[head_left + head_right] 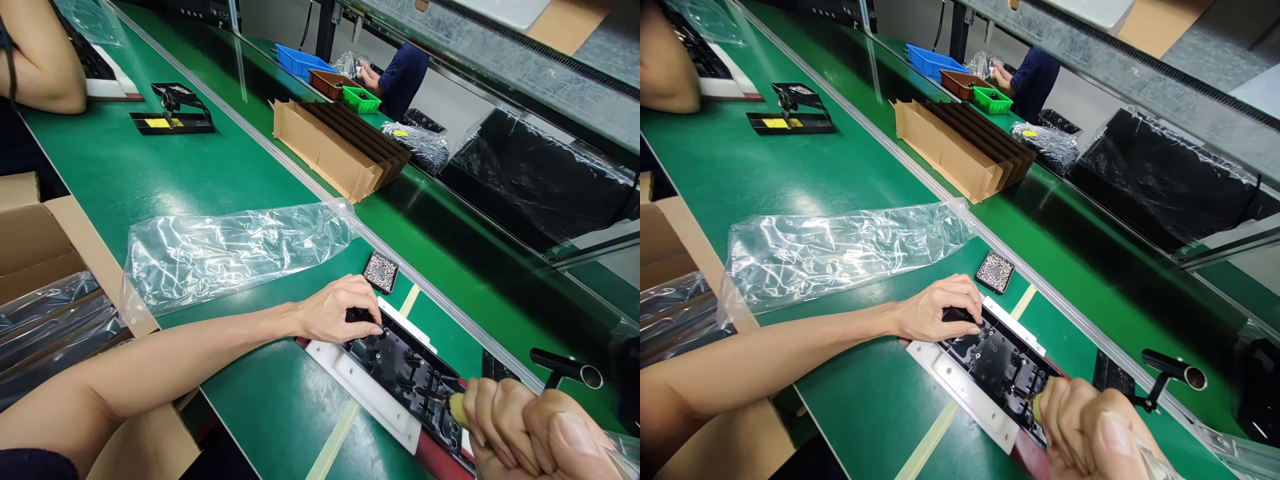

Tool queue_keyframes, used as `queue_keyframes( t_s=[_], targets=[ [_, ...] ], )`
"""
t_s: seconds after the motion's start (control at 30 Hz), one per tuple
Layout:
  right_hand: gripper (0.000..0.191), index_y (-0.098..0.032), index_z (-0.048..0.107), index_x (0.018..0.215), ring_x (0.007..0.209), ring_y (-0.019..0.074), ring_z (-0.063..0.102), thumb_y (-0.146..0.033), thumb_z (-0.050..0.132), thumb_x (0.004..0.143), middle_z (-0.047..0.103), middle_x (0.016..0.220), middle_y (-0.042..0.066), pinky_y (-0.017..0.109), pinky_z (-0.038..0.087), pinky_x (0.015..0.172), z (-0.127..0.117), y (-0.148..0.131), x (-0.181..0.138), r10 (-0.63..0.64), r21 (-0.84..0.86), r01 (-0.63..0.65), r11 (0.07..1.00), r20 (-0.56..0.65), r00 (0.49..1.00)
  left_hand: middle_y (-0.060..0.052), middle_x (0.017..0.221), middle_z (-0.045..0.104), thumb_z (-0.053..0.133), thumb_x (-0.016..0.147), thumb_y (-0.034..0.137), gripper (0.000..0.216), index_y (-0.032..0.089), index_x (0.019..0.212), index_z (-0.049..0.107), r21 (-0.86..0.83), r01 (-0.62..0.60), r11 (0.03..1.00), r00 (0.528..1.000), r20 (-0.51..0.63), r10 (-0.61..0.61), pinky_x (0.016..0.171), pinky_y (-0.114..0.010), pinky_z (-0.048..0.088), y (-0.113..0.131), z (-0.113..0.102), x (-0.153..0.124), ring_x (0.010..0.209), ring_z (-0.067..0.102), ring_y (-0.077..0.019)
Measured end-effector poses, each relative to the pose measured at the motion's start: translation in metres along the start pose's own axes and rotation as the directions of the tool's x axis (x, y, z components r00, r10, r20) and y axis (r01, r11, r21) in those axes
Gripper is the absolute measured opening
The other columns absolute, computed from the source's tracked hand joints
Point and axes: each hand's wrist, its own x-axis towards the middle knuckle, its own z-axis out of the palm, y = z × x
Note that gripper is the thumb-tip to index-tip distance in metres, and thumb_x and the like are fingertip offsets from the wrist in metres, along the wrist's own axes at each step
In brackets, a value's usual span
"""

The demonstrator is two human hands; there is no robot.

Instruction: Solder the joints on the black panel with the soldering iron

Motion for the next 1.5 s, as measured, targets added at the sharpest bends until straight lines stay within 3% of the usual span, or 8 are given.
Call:
queue_keyframes(
  t_s=[0.33,0.53,0.73,1.07,1.5],
  targets=[
    [0.04,-0.021,0.037,0.064,0.042,0.0107,0.033,-0.029,0.044,0.102,0.03,0.05,-0.005,0.03,0.032,0.048,-0.001,0.0,0.001,-0.004,0.002,0.004,1.0,0.026,1.0,-0.005,0.096,0.076,0.08,0.092,0.025,0.008,0.018,0.091,0.076,0.0,0.011,1.0,1.0,0.007,-0.011,0.094,-0.036,0.046,0.0,0.0,0.0,0.096,0.066,-0.0199],
    [0.04,-0.021,0.035,0.064,0.042,0.0102,0.033,-0.028,0.046,0.102,0.03,0.051,-0.005,0.029,0.034,0.048,0.006,-0.002,0.002,0.02,-0.022,-0.021,1.0,-0.039,0.999,-0.005,0.097,0.076,0.078,0.094,0.03,0.012,0.019,0.092,0.076,0.007,0.039,0.999,0.999,0.018,-0.039,0.096,-0.037,0.046,0.0,0.0,0.0,0.098,0.066,-0.0206],
    [0.04,-0.021,0.035,0.064,0.037,0.01,0.031,-0.025,0.039,0.103,0.027,0.047,-0.005,0.027,0.033,0.042,0.003,0.001,0.008,-0.059,-0.022,0.061,0.998,0.088,0.994,-0.006,0.097,0.076,0.078,0.093,0.029,0.011,0.019,0.091,0.076,0.002,0.039,0.999,0.999,0.015,-0.039,0.095,-0.037,0.046,0.001,0.001,0.0,0.098,0.066,-0.021],
    [0.038,-0.021,0.035,0.064,0.04,0.0102,0.031,-0.025,0.044,0.101,0.028,0.049,-0.005,0.029,0.031,0.046,0.002,0.0,0.004,-0.012,-0.062,0.011,0.998,-0.004,1.0,-0.005,0.097,0.076,0.079,0.093,0.027,0.009,0.018,0.092,0.076,-0.007,0.027,1.0,1.0,0.01,-0.027,0.095,-0.036,0.045,0.0,0.001,0.0,0.098,0.066,-0.0203],
    [0.039,-0.021,0.037,0.064,0.04,0.0104,0.032,-0.026,0.044,0.102,0.029,0.049,-0.005,0.029,0.031,0.046,0.004,0.0,0.006,-0.01,-0.014,0.01,1.0,0.015,1.0,-0.005,0.096,0.075,0.079,0.093,0.029,0.011,0.018,0.092,0.076,0.011,0.032,0.999,0.999,0.022,-0.033,0.095,-0.037,0.046,0.0,0.001,0.0,0.098,0.066,-0.0203]
  ],
)
